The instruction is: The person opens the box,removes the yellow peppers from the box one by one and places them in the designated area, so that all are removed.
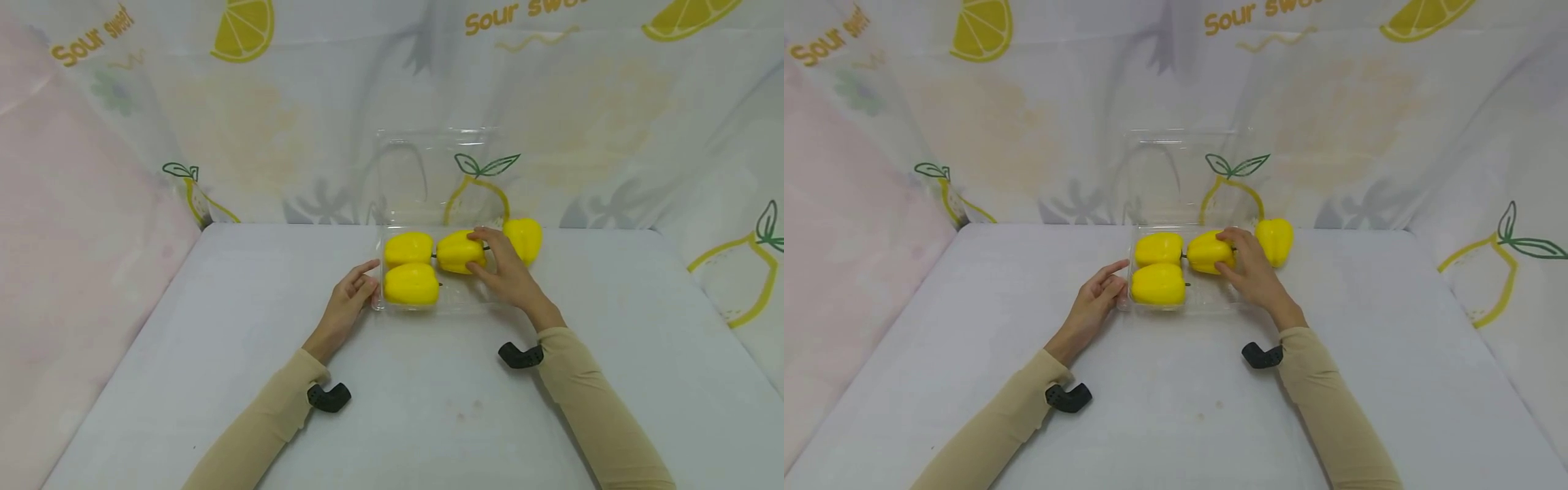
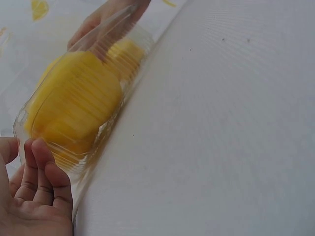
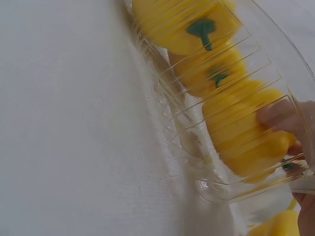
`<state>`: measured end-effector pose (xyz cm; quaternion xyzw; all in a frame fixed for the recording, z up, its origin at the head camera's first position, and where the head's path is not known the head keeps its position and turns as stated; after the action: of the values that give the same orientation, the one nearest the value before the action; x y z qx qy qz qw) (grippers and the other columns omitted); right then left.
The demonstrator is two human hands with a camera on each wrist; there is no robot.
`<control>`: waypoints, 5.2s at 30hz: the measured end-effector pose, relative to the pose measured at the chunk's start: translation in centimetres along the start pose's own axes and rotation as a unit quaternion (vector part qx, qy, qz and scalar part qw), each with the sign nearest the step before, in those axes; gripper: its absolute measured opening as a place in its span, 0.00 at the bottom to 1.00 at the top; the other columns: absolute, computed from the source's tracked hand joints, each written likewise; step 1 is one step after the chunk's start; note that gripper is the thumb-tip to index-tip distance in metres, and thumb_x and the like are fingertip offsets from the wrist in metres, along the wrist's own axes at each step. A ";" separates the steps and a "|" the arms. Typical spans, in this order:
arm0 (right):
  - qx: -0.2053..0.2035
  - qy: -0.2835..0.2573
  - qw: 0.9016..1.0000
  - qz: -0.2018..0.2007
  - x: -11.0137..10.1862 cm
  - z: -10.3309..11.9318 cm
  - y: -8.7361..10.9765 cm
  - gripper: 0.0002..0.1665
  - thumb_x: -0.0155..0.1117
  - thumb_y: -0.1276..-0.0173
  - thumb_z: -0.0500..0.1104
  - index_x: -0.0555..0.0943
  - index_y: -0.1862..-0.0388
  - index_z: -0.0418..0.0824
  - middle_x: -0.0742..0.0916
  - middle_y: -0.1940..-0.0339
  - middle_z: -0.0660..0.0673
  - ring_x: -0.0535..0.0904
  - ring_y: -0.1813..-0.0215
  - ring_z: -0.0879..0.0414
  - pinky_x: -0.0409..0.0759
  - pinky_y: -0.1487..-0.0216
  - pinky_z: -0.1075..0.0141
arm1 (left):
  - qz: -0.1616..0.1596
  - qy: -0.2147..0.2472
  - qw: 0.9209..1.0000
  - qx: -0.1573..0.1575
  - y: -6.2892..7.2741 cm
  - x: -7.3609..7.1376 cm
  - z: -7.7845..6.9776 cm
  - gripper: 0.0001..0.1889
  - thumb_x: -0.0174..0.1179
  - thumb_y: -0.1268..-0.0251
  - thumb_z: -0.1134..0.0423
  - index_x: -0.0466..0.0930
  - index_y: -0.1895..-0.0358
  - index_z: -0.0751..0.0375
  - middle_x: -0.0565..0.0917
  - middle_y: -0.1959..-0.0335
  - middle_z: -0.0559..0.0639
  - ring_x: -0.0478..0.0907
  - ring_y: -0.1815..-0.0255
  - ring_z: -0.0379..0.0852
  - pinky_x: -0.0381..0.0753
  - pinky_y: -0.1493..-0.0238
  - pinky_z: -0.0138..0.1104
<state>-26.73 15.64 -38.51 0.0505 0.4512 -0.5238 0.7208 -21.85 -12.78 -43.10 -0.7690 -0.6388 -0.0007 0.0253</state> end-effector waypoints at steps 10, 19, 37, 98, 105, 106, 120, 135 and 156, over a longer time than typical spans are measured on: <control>-0.004 -0.002 1.000 -0.011 0.3 0.0 -0.2 0.29 0.65 0.37 0.39 0.68 0.38 0.40 0.67 0.33 0.38 0.62 0.30 0.43 0.61 0.31 0.45 | -0.005 -0.006 1.000 0.003 0.2 -0.2 -0.1 0.22 0.49 0.27 0.58 0.65 0.33 0.54 0.74 0.67 0.51 0.70 0.70 0.39 0.73 0.64 0.25; -0.001 -0.008 1.000 -0.021 0.2 0.0 -0.1 0.29 0.65 0.37 0.39 0.67 0.38 0.40 0.66 0.34 0.39 0.62 0.31 0.43 0.61 0.31 0.45 | -0.002 0.002 1.000 0.004 0.2 -0.1 -0.1 0.22 0.50 0.28 0.58 0.65 0.33 0.54 0.74 0.68 0.51 0.70 0.70 0.39 0.73 0.63 0.24; -0.016 -0.033 0.997 -0.069 -0.3 0.0 -0.1 0.34 0.69 0.42 0.37 0.67 0.38 0.40 0.69 0.38 0.39 0.62 0.33 0.45 0.61 0.32 0.46 | 0.000 -0.002 1.000 -0.001 -0.1 -0.1 0.1 0.22 0.51 0.28 0.56 0.65 0.33 0.53 0.74 0.69 0.47 0.70 0.70 0.38 0.75 0.61 0.25; 0.077 -0.164 0.973 -0.142 -4.3 2.9 0.3 0.38 0.64 0.41 0.31 0.61 0.32 0.32 0.64 0.36 0.38 0.64 0.43 0.60 0.66 0.41 0.74 | -0.001 -0.008 1.000 0.004 0.1 0.1 0.0 0.22 0.50 0.28 0.57 0.65 0.33 0.53 0.74 0.69 0.48 0.70 0.69 0.38 0.74 0.60 0.25; 0.086 -0.193 0.965 -0.152 -5.2 2.9 0.3 0.37 0.61 0.39 0.31 0.61 0.32 0.34 0.64 0.37 0.45 0.63 0.40 0.60 0.68 0.37 0.70 | 0.000 -0.004 1.000 0.009 0.1 0.1 -0.1 0.22 0.49 0.27 0.58 0.65 0.33 0.55 0.73 0.69 0.48 0.70 0.69 0.38 0.74 0.61 0.25; 0.086 -0.197 0.965 -0.153 -5.2 2.7 0.3 0.37 0.61 0.39 0.31 0.61 0.31 0.34 0.64 0.37 0.45 0.63 0.40 0.61 0.68 0.37 0.69 | 0.000 -0.004 1.000 0.009 0.1 0.2 -0.2 0.22 0.49 0.27 0.58 0.65 0.33 0.55 0.73 0.69 0.48 0.70 0.69 0.38 0.73 0.62 0.25; 0.092 -0.225 0.953 -0.182 -5.4 -1.0 0.3 0.40 0.64 0.40 0.33 0.59 0.31 0.42 0.68 0.33 0.42 0.66 0.37 0.60 0.66 0.32 0.65 | -0.004 0.002 1.000 0.003 0.0 0.0 0.2 0.21 0.50 0.27 0.59 0.65 0.33 0.54 0.73 0.69 0.48 0.70 0.70 0.37 0.74 0.63 0.24; 0.131 -0.247 0.936 -0.212 -6.7 -1.6 0.7 0.31 0.63 0.36 0.37 0.63 0.36 0.43 0.66 0.31 0.41 0.67 0.37 0.57 0.64 0.32 0.68 | 0.004 0.000 1.000 0.002 0.0 0.1 0.0 0.22 0.49 0.27 0.59 0.64 0.33 0.55 0.73 0.68 0.49 0.70 0.69 0.37 0.74 0.61 0.25; 0.157 -0.255 0.924 -0.239 -8.0 -3.0 1.2 0.34 0.64 0.37 0.36 0.62 0.35 0.42 0.70 0.39 0.50 0.69 0.44 0.59 0.70 0.47 0.80 | 0.004 0.003 1.000 0.003 0.0 0.2 0.3 0.22 0.50 0.28 0.58 0.65 0.33 0.54 0.74 0.69 0.47 0.70 0.69 0.38 0.75 0.62 0.25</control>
<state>-27.88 23.46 -35.12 -0.0818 0.1627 -0.7395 0.6480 -21.87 -12.60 -43.40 -0.7716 -0.6355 -0.0004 0.0296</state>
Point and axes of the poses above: each hand's wrist, its own y-axis away from the middle knuckle, its own x-axis out of the palm, z = x × y, the point moved 4 cm from there along -y, towards the middle knuckle
